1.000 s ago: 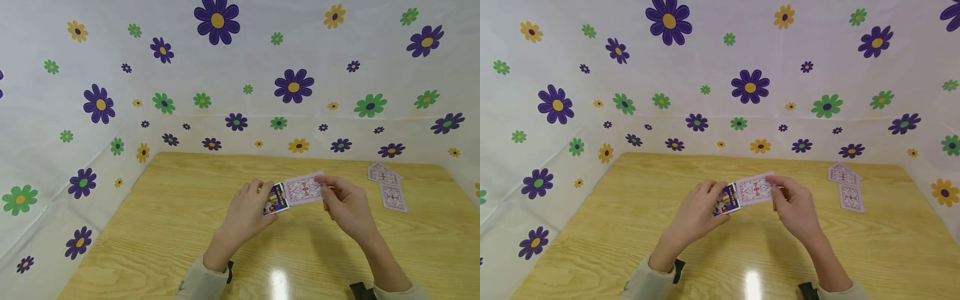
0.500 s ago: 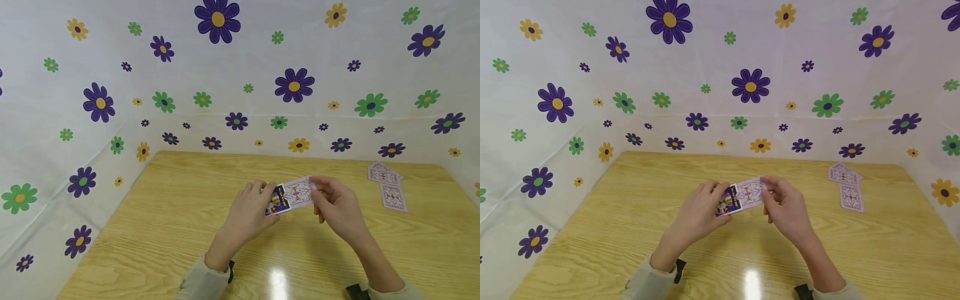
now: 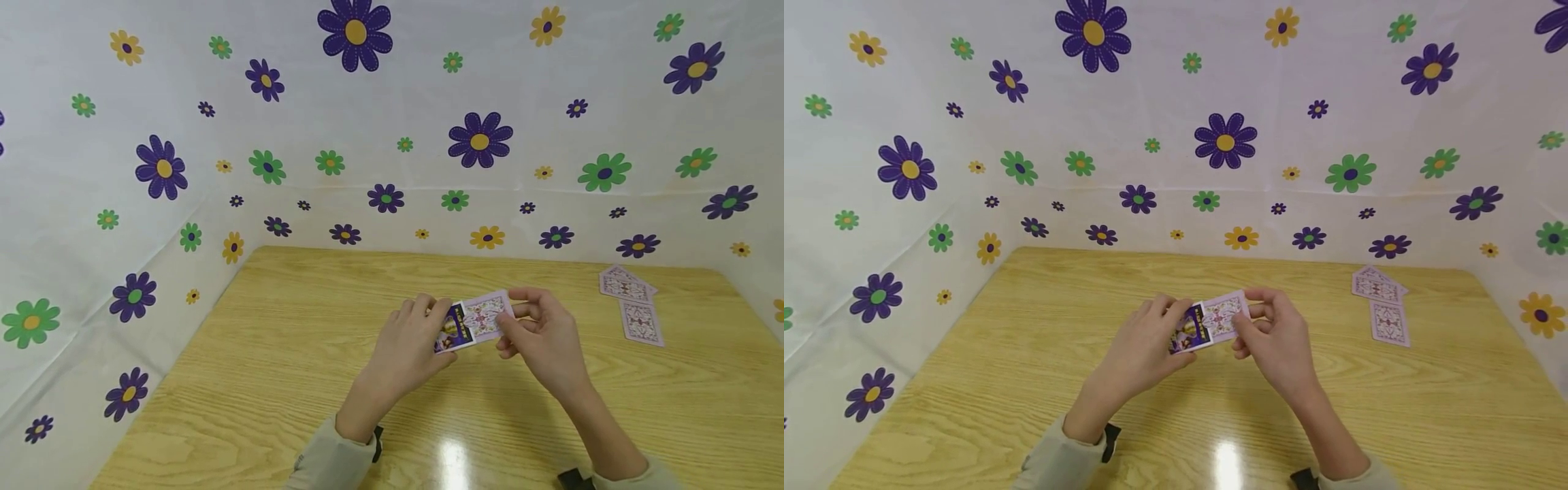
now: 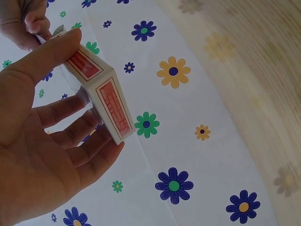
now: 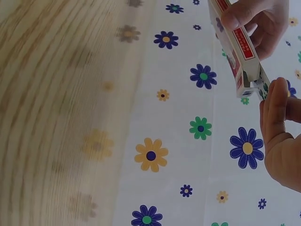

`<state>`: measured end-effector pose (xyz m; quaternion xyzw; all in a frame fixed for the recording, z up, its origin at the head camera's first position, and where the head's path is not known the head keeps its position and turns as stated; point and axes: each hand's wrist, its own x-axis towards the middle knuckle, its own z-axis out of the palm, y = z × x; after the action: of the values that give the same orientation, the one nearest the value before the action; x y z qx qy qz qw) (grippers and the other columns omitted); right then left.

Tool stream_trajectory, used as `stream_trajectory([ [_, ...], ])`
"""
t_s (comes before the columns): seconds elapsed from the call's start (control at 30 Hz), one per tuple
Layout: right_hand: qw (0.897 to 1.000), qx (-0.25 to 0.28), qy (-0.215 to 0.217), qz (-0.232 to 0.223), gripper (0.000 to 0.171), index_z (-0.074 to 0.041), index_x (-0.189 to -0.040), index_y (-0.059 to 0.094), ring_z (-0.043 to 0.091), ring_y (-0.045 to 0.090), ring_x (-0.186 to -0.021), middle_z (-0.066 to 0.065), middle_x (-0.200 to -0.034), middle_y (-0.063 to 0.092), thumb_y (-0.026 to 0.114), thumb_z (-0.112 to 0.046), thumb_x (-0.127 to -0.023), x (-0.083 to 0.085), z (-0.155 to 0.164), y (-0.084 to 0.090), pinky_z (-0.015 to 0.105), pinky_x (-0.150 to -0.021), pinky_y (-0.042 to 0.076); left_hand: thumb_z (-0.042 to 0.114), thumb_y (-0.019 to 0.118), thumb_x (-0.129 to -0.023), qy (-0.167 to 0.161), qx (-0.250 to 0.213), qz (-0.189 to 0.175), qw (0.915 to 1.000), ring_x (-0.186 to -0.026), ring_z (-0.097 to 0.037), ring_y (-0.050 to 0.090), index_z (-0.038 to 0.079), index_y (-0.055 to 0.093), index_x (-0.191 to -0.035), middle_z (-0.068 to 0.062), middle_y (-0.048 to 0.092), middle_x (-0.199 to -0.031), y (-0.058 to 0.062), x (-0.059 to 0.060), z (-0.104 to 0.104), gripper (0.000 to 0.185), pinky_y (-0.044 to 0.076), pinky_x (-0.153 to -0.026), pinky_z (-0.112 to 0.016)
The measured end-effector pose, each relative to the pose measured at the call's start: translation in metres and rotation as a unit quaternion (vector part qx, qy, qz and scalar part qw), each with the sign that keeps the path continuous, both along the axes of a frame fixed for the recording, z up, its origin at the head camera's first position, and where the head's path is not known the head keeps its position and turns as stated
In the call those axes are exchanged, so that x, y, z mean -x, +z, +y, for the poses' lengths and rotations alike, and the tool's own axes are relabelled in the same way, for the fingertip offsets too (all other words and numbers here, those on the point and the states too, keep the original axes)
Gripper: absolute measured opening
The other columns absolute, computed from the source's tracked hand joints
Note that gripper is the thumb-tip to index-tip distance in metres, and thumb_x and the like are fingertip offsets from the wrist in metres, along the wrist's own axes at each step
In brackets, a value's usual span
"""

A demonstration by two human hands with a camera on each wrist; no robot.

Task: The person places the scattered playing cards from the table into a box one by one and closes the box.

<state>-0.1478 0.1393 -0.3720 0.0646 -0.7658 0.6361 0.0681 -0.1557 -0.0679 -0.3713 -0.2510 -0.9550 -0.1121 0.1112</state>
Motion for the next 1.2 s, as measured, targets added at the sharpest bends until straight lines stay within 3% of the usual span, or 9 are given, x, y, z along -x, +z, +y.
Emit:
stream_trajectory([
  [0.23, 1.0, 0.013, 0.013, 0.001, 0.027, 0.008, -0.118, 0.06, 0.014, 0.066, -0.063, 0.021, -0.095, 0.06, 0.066, 0.0, -0.093, -0.001, -0.003, -0.004, 0.031, -0.057, 0.059, 0.038, 0.084, -0.079, -0.002, -0.002, 0.002, 1.0, -0.106, -0.026, 0.059, 0.012, 0.048, -0.141, -0.009, 0.057, -0.124, 0.0, -0.001, 0.0, 0.076, 0.054, -0.086, -0.038],
  [0.53, 0.997, -0.062, 0.026, 0.029, 0.026, 0.0, -0.118, 0.067, 0.01, 0.05, -0.057, 0.013, -0.097, 0.061, 0.069, -0.007, -0.093, -0.005, -0.006, -0.005, 0.023, -0.043, 0.043, 0.037, 0.084, -0.08, 0.001, -0.004, -0.001, 1.0, -0.107, -0.025, 0.059, 0.013, 0.049, -0.142, -0.008, 0.056, -0.125, 0.001, -0.002, 0.0, 0.075, 0.053, -0.086, -0.039],
  [0.67, 0.995, -0.084, 0.03, 0.045, 0.027, -0.002, -0.119, 0.068, 0.01, 0.049, -0.058, 0.011, -0.097, 0.062, 0.069, -0.006, -0.092, -0.006, -0.007, -0.006, 0.022, -0.042, 0.038, 0.038, 0.083, -0.08, 0.002, -0.005, -0.002, 1.0, -0.107, -0.025, 0.058, 0.013, 0.048, -0.142, -0.008, 0.056, -0.125, 0.001, -0.002, 0.0, 0.075, 0.053, -0.087, -0.039],
  [0.9, 0.991, -0.108, 0.032, 0.079, 0.026, -0.003, -0.118, 0.069, 0.011, 0.052, -0.062, 0.008, -0.096, 0.066, 0.067, -0.002, -0.092, -0.007, -0.009, -0.007, 0.021, -0.045, 0.039, 0.036, 0.083, -0.081, 0.0, -0.012, 0.001, 0.9999, -0.108, -0.025, 0.058, 0.012, 0.048, -0.143, -0.008, 0.056, -0.126, 0.001, -0.002, -0.001, 0.076, 0.053, -0.088, -0.038],
  [1.2, 0.989, -0.125, 0.037, 0.076, 0.023, -0.004, -0.118, 0.069, 0.01, 0.052, -0.063, 0.007, -0.098, 0.071, 0.065, -0.006, -0.095, -0.01, -0.012, -0.007, 0.022, -0.046, 0.041, 0.037, 0.084, -0.08, -0.004, -0.01, 0.01, 0.9999, -0.108, -0.025, 0.058, 0.012, 0.048, -0.142, -0.008, 0.056, -0.124, 0.001, -0.002, -0.001, 0.076, 0.053, -0.086, -0.038],
])
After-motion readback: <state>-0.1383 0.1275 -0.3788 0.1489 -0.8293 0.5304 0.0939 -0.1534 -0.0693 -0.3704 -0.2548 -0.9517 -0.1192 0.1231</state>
